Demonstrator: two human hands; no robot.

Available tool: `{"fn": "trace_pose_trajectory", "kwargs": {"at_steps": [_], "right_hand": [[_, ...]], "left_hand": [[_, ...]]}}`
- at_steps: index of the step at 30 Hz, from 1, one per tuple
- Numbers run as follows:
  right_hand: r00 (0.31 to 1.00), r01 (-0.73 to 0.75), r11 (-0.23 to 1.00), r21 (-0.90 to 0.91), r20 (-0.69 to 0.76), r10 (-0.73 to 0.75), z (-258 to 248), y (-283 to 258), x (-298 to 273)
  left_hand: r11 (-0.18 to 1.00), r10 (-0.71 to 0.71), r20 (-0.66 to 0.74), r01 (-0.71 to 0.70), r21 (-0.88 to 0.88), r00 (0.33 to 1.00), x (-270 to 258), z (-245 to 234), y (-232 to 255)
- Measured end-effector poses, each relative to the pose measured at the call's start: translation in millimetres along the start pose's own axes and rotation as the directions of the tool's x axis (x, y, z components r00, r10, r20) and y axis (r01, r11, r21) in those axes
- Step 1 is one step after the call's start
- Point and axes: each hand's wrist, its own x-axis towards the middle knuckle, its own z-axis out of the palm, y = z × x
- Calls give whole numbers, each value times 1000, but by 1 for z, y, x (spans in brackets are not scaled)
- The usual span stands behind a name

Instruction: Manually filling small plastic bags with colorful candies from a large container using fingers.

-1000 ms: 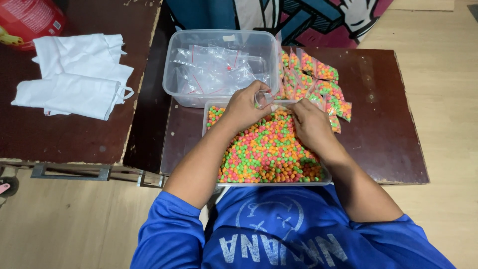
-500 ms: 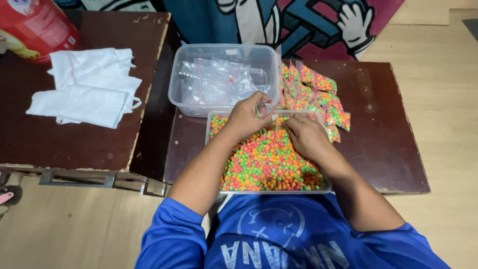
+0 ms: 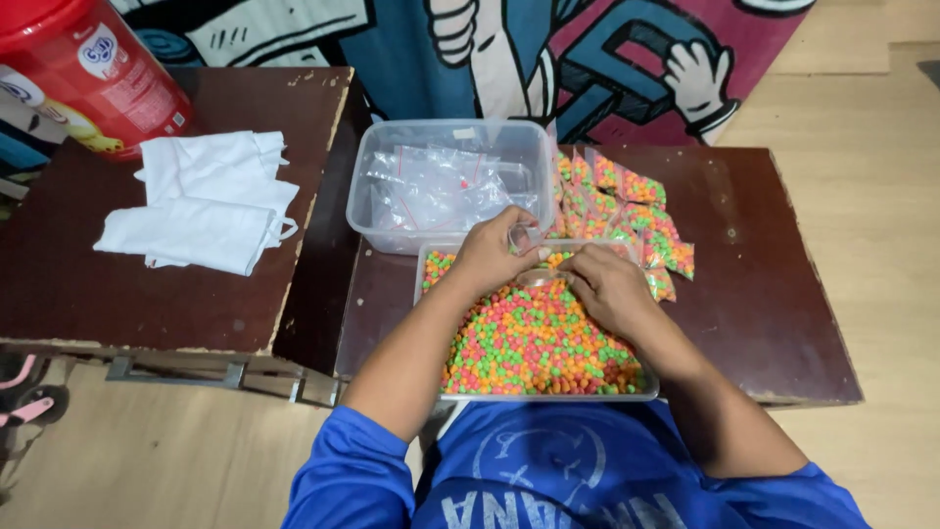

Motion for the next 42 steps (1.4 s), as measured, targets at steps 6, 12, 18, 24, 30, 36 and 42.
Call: {"fn": "trace_pose_trajectory", "kwargs": {"at_steps": [6, 12, 18, 24, 30, 36, 42], "right_hand": [[998, 44, 998, -55, -33, -46, 5, 13, -3], [994, 15, 992, -125, -103, -28, 1, 10, 0], [980, 166, 986, 7, 110, -165, -12, -11, -1], [995, -43, 988, -145, -94, 30, -5, 5, -1], [998, -14, 976, -217, 59, 28, 0, 1, -3], [972, -73, 997, -14, 225, 74, -9, -8, 0], [973, -76, 996, 40, 222, 65, -18, -10, 2]], "left_hand": [[1000, -10, 6, 9, 4, 1000, 3, 1, 0], [1000, -3, -7, 3, -23, 1000, 3, 2, -2], [1000, 5, 4, -5, 12, 1000, 1, -4, 6], [1000, -18, 17, 18, -11, 1000, 2, -3, 6], [1000, -7, 13, 7, -5, 1000, 5, -2, 2], [1000, -9, 26, 9, -6, 1000, 2, -5, 9], [1000, 7, 20, -7, 0, 1000, 3, -3, 4]]}}
